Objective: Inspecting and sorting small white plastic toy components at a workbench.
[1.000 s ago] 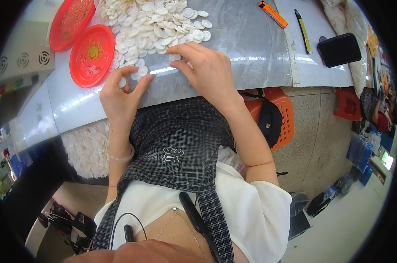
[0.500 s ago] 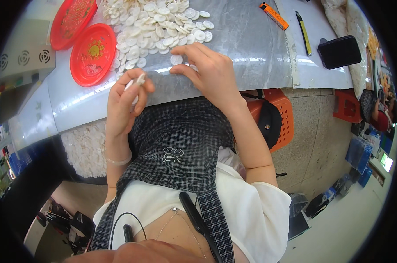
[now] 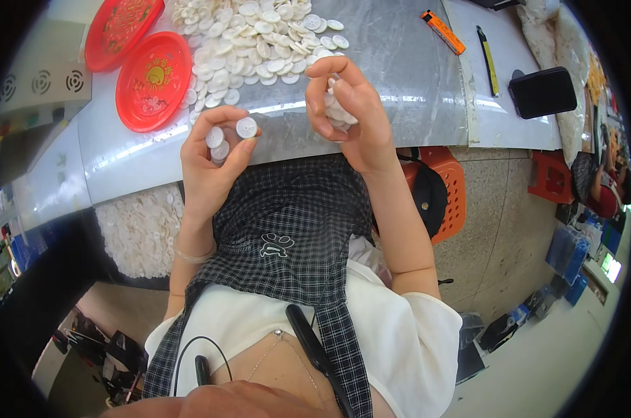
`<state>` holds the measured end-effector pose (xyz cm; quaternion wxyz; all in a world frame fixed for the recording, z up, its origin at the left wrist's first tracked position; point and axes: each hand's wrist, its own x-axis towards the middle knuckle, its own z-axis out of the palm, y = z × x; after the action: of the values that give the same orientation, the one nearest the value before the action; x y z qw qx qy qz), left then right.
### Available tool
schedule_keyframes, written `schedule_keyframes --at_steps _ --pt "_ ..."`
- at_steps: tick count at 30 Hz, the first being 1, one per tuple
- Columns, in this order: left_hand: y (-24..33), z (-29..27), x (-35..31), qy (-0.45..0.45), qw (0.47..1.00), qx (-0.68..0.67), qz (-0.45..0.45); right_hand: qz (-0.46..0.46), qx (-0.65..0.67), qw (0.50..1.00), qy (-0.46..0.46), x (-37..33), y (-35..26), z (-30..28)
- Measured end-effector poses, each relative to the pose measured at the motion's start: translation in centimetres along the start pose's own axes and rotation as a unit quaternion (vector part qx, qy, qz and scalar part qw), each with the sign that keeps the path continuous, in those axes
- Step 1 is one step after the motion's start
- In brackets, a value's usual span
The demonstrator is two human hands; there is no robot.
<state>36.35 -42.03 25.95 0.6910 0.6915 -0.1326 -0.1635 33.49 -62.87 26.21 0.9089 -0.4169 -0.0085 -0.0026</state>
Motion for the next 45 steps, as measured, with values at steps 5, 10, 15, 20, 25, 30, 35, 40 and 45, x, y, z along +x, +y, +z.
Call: schedule_keyframes --at_steps 5,10,15,20,25,30,35,40,45 --pt "1.1 -1.9 0.1 0.01 0.939 -0.31 -0.147 -0.036 -0.233 0.972 0.013 0.4 1.3 -0.3" --pt "0.6 -5.4 0.8 0.031 0.899 -0.437 -0.028 -0.092 -0.518 0.85 0.009 1.0 2.2 2.7" --pt "0.5 -6.0 0.1 0.091 0.992 -0.048 -0.072 -0.18 -0.631 0.754 -0.024 1.8 4.7 3.7" --pt "0.5 -3.6 0.7 0.103 0.947 0.293 0.082 -0.185 -0.66 0.727 -0.024 1.8 5.0 3.5" --pt "-0.1 -3.0 1.0 0.09 0.912 0.383 0.112 -0.194 -0.675 0.711 -0.035 1.8 4.6 3.7" --pt "0.4 -2.7 1.2 0.076 0.909 0.396 0.111 -0.188 -0.662 0.725 -0.034 1.8 4.9 3.0" --pt "0.9 -2.4 1.2 0.047 0.927 0.365 0.078 -0.174 -0.491 0.854 -0.006 1.5 3.6 2.1" --pt "1.0 -1.7 1.1 0.041 0.923 0.379 0.052 0.202 0.137 0.969 0.022 1.0 2.4 1.8" --pt "0.9 -1.5 0.7 0.048 0.968 0.248 -0.004 0.238 0.317 0.918 0.011 0.9 2.5 1.6"
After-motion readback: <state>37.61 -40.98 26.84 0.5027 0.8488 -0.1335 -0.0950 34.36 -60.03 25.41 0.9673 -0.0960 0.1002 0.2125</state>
